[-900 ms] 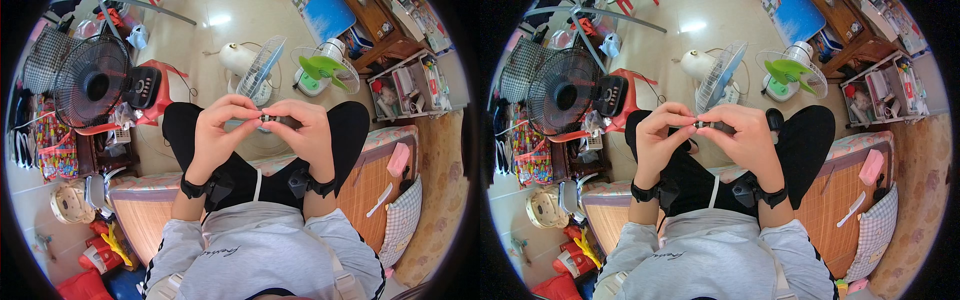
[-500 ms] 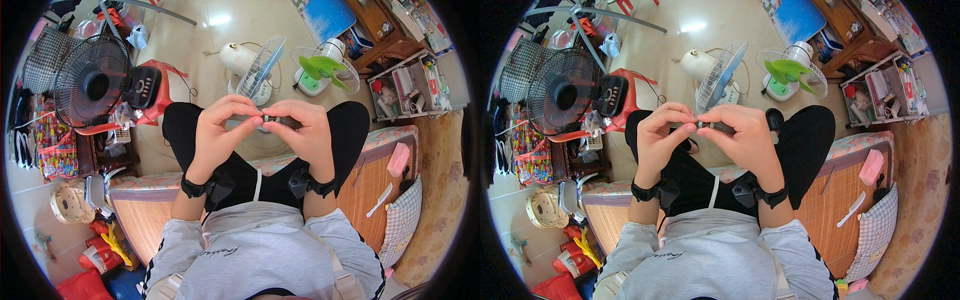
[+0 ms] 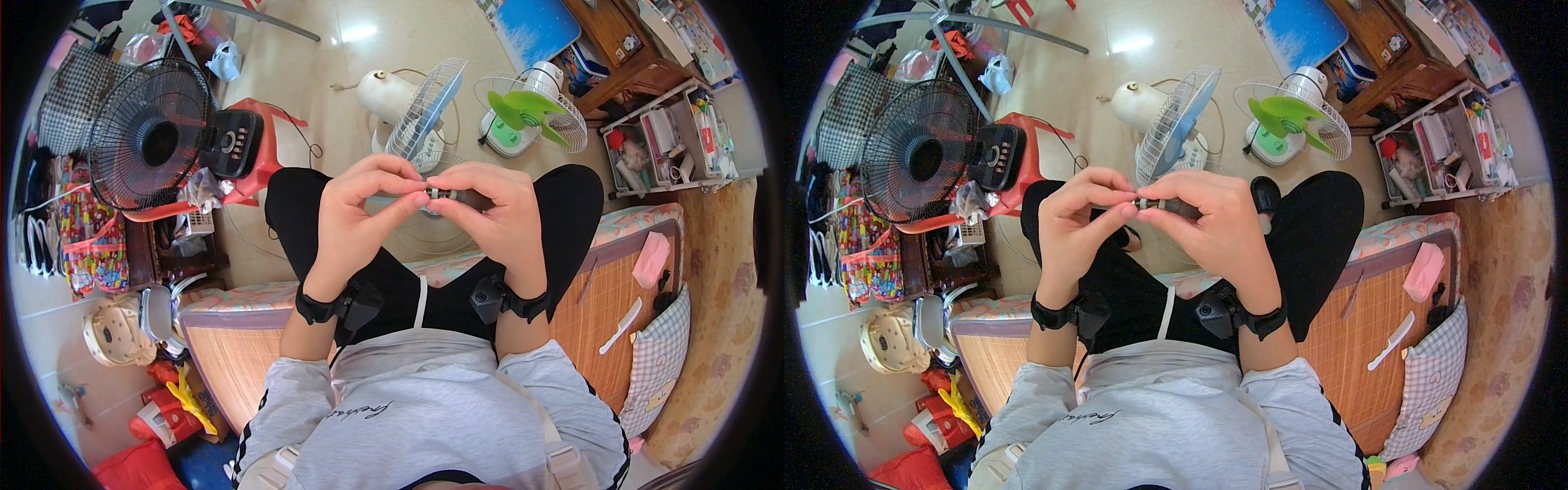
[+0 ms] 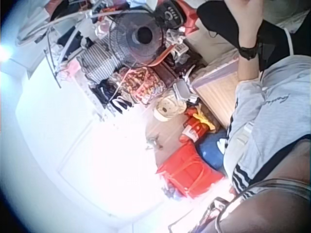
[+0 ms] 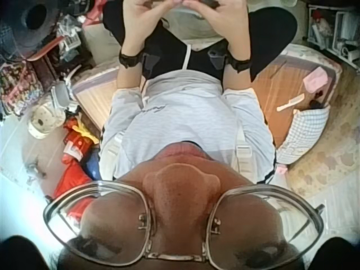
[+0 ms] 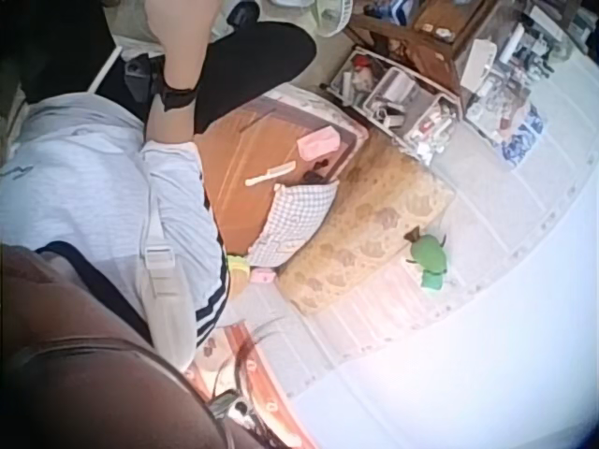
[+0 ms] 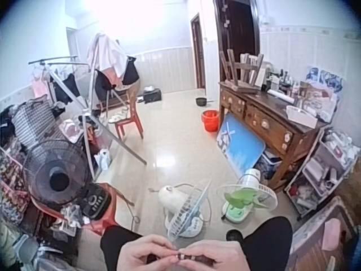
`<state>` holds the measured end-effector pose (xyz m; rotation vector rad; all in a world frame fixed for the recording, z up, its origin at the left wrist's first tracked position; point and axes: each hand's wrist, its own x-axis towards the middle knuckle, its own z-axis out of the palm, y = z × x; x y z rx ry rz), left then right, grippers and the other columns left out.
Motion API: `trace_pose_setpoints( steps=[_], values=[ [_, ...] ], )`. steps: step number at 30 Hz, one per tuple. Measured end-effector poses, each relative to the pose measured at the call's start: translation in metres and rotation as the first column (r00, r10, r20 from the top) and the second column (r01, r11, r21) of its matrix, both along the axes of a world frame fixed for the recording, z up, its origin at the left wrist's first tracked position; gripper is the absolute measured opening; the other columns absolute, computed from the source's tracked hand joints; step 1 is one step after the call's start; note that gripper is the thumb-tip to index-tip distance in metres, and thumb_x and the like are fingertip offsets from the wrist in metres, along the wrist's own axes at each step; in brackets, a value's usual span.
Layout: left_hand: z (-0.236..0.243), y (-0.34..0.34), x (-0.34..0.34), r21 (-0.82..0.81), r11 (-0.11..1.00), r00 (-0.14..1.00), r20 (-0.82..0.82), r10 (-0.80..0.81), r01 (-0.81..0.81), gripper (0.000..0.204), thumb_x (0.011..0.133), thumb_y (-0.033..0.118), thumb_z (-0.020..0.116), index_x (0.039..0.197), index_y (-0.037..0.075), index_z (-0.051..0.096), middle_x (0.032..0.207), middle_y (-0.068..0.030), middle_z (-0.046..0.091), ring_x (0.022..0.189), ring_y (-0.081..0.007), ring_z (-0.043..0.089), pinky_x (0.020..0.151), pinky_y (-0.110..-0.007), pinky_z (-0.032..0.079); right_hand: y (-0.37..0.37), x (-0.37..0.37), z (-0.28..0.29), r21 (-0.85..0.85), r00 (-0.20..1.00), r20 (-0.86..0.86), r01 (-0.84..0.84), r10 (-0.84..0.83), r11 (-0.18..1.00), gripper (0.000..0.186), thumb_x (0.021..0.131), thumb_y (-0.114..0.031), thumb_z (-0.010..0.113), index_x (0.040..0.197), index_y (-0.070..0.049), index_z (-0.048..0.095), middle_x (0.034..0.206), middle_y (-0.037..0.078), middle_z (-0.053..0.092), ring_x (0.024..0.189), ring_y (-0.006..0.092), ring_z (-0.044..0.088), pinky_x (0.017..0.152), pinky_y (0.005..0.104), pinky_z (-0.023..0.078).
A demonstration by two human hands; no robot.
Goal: Replacing or repairing the fan grille and small components.
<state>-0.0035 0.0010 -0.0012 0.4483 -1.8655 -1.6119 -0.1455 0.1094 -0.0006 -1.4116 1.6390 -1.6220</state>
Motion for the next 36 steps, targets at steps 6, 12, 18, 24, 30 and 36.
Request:
trace_pose_setpoints(
  steps=[6,12,18,24,30,36],
  values=[
    [0.0006,-0.0022,0.0010,-0.115,0.993,0.999,-0.044,-0.011,0.006,0.015,0.068,-0.005,0.068,0.082,0.000,0.065,0.085,-0.0070,0.061,0.077,-0.0135,0.058,0.069,-0.023,0.045,0.0003,0.0002,0.0029,-0.008,0.999,0.041,-0.015,0.015,1.000,0.019,0.067,-0.005,0.071,0.084,-0.001,0.065,0.077,0.010,0.064,0.063,0.0158,0.060,0.054,0.0233,0.045],
    [0.0034,0.0005,-0.0015,-0.050,0.999,1.000,-0.028,-0.007,0.005,0.011,0.070,-0.002,0.068,0.081,0.000,0.064,0.086,-0.0072,0.061,0.079,-0.0132,0.057,0.071,-0.024,0.044,0.0004,-0.0009,0.0027,-0.004,1.000,0.016,-0.014,0.014,1.000,0.018,0.067,-0.005,0.071,0.084,0.000,0.064,0.076,0.009,0.064,0.063,0.0158,0.060,0.054,0.0234,0.045],
    [0.0033,-0.0014,-0.0022,-0.045,0.998,0.999,0.025,0.033,-0.032,0.010,0.070,-0.001,0.068,0.079,-0.001,0.063,0.087,-0.0068,0.060,0.080,-0.0131,0.056,0.073,-0.024,0.043,-0.0002,-0.0008,0.0000,-0.009,1.000,0.026,-0.005,0.005,1.000,0.017,0.068,-0.005,0.070,0.083,0.000,0.064,0.076,0.009,0.063,0.062,0.0155,0.060,0.053,0.0233,0.045],
    [0.0035,-0.0039,-0.0006,-0.108,0.994,0.999,-0.013,-0.034,0.032,0.013,0.070,0.000,0.068,0.082,0.000,0.063,0.088,-0.0071,0.060,0.081,-0.0140,0.057,0.073,-0.024,0.043,-0.0004,-0.0024,-0.0001,-0.036,1.000,-0.002,-0.002,0.002,0.999,0.018,0.067,-0.005,0.071,0.084,0.000,0.064,0.076,0.009,0.063,0.061,0.0140,0.059,0.052,0.0223,0.043],
    [0.0025,-0.0012,-0.0034,-0.090,0.995,0.999,0.001,0.049,-0.049,0.014,0.071,0.003,0.068,0.083,0.000,0.064,0.088,-0.0076,0.061,0.081,-0.0143,0.057,0.073,-0.024,0.044,0.0004,-0.0010,0.0007,0.022,0.999,0.044,-0.003,0.002,1.000,0.019,0.067,-0.005,0.071,0.084,-0.001,0.065,0.075,0.009,0.063,0.061,0.0135,0.059,0.052,0.0223,0.043],
    [0.0034,-0.0011,-0.0015,-0.106,0.994,0.999,0.038,0.022,-0.018,0.013,0.071,0.001,0.068,0.083,0.000,0.064,0.087,-0.0074,0.061,0.082,-0.0144,0.058,0.073,-0.024,0.044,-0.0012,-0.0021,-0.0025,-0.067,1.000,-0.028,0.003,-0.005,0.998,0.019,0.067,-0.005,0.071,0.084,-0.001,0.065,0.075,0.009,0.063,0.061,0.0138,0.058,0.052,0.0225,0.044]
  ],
)
